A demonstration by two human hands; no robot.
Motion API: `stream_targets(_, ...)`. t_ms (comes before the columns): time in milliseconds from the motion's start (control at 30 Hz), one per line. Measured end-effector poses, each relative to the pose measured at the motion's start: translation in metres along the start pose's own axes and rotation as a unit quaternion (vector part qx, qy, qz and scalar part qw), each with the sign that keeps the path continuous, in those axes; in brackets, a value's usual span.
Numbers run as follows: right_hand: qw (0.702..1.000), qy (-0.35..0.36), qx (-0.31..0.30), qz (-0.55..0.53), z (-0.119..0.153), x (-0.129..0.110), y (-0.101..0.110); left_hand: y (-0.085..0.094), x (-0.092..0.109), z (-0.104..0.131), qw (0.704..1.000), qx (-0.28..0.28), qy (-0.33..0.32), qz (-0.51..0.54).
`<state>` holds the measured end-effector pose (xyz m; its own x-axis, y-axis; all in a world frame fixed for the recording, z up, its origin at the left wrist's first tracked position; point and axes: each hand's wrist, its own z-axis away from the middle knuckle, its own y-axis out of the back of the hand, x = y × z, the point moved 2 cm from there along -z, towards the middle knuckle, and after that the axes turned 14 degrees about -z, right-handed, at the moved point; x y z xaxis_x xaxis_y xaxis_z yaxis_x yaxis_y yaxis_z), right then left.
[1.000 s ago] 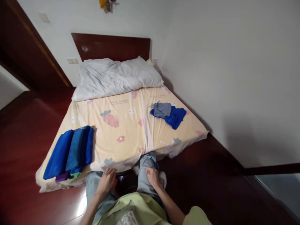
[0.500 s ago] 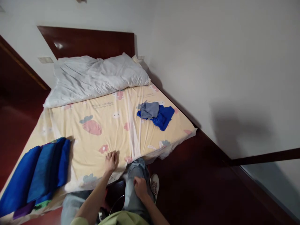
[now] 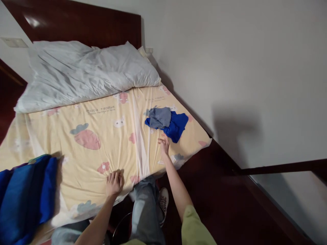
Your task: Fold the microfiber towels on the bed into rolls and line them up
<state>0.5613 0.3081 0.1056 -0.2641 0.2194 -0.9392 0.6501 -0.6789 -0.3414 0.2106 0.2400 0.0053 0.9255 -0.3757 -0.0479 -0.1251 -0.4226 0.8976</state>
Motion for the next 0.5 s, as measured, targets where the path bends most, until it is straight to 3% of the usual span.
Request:
stream_targets(100,0.993,-0.090,0.048,-0.061,-0.051,0.008,-0.007,0.000,0.000,0.000,1.000,0.000,0.000,-0.001)
stream_targets(267,0.978,-0.164,0.094,-0.092,-0.087,0.023,-0.009,-0.001,-0.001,0.001,1.000,-0.009,-0.003,0.006)
stream_targets(367,0.983,-0.155,0.087,-0.045,-0.099,0.029,-0.016,-0.001,-0.001,0.002,1.000,-0.011,-0.003,0.008)
stream_targets(500,0.995,-0.073,0.056,0.041,-0.112,0.033,-0.023,0.000,-0.001,0.002,1.000,-0.006,-0.007,0.000)
